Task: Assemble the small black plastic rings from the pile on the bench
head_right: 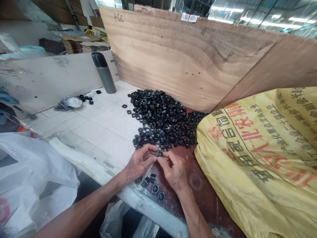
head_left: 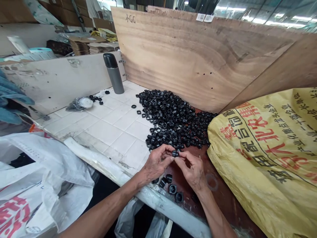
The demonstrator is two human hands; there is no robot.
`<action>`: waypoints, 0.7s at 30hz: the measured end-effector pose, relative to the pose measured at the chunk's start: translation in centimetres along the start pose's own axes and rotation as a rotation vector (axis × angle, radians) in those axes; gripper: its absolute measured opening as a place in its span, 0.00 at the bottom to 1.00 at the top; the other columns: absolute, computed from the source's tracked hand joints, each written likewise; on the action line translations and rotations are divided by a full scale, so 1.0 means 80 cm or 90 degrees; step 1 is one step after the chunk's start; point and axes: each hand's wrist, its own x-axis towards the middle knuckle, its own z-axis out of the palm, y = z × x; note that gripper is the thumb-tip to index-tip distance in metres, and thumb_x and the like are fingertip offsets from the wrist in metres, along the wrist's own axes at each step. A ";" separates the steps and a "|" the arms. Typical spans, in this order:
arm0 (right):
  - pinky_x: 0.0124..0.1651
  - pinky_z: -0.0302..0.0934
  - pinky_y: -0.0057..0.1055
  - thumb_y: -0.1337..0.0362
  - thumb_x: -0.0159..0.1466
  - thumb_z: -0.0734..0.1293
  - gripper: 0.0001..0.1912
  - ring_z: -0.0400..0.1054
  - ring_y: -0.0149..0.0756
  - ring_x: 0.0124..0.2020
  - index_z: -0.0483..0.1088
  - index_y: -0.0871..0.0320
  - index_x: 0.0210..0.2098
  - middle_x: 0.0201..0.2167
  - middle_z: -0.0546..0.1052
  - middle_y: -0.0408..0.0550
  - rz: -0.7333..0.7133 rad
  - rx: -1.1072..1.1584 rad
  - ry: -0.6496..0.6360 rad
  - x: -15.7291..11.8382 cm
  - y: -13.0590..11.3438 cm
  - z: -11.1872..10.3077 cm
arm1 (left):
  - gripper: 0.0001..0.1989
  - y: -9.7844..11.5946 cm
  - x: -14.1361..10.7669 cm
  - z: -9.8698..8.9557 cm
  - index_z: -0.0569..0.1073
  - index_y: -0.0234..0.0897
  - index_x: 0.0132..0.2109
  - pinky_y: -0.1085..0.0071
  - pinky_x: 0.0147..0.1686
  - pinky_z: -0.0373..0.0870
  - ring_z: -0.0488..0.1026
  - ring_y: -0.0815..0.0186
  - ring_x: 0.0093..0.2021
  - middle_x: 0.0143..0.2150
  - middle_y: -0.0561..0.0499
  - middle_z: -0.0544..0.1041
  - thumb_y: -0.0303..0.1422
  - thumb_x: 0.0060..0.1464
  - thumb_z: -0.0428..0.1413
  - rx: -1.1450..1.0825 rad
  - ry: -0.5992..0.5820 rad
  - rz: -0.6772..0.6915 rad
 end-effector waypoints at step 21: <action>0.27 0.57 0.25 0.55 0.68 0.61 0.17 0.62 0.30 0.21 0.70 0.58 0.27 0.19 0.68 0.40 0.052 -0.026 0.020 0.002 -0.004 0.003 | 0.10 0.001 -0.003 0.000 0.72 0.36 0.46 0.68 0.44 0.73 0.76 0.66 0.39 0.41 0.49 0.77 0.30 0.57 0.57 0.091 -0.016 0.024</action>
